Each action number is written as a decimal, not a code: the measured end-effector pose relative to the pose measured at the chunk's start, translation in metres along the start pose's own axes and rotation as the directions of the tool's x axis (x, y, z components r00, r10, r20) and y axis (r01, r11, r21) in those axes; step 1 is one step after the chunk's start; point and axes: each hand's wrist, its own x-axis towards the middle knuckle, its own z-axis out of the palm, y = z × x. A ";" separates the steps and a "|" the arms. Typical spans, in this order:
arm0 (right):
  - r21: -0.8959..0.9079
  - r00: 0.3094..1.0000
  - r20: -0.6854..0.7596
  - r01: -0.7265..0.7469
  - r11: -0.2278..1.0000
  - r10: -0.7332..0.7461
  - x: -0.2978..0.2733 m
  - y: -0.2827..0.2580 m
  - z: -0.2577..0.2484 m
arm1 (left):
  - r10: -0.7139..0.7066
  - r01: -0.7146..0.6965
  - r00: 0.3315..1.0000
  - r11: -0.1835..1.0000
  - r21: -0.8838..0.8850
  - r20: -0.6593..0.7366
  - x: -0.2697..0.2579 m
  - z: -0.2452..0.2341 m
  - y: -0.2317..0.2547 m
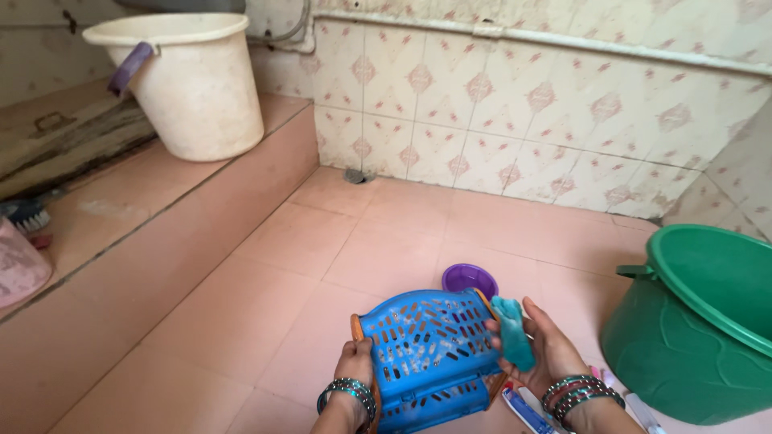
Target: The person scrubs a two-tiered blue and orange plastic dish rack with a blue sponge. They clean the top and bottom shelves, the side supports, and the underside of the rack, repeatedly dipping the sponge into a purple cup for water. The person also wipes the floor around the rack and handles a green bucket nearby.
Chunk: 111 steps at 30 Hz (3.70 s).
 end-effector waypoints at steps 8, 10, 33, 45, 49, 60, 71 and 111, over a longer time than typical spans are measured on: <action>-0.634 0.924 0.135 0.357 0.686 -0.357 0.001 0.024 0.055 | 0.101 -0.116 0.990 0.980 -0.160 -0.103 0.001 0.012 -0.010; -0.815 0.833 0.209 0.438 0.379 -0.512 -0.001 0.029 0.069 | 0.151 -0.173 0.982 0.961 -0.214 -0.116 0.005 0.016 -0.007; -0.456 0.173 0.815 0.781 -0.427 -0.553 0.014 0.116 0.065 | 0.120 -0.088 0.989 0.948 0.307 -0.086 0.000 0.004 0.025; -0.523 0.227 0.793 0.730 -0.440 -0.566 0.036 0.140 0.052 | 0.152 -0.106 0.986 0.885 0.453 -0.067 0.009 0.001 0.028; -0.569 0.225 0.727 0.726 -0.387 -0.648 0.051 0.106 0.030 | 0.141 -0.094 0.988 0.860 0.502 -0.056 0.012 -0.003 0.025; -0.634 0.319 0.679 0.709 -0.308 -0.662 0.033 0.121 0.043 | 0.152 -0.099 0.986 0.861 0.499 -0.066 0.006 0.001 0.028; -0.581 0.746 0.379 0.653 0.486 -0.549 0.003 0.028 0.069 | 0.124 -0.175 0.983 0.852 0.494 0.134 0.016 0.000 0.025; -0.592 0.326 0.646 0.785 -0.184 -0.690 0.007 0.119 0.112 | 0.215 -0.187 0.971 0.953 0.239 -0.100 0.002 0.017 0.017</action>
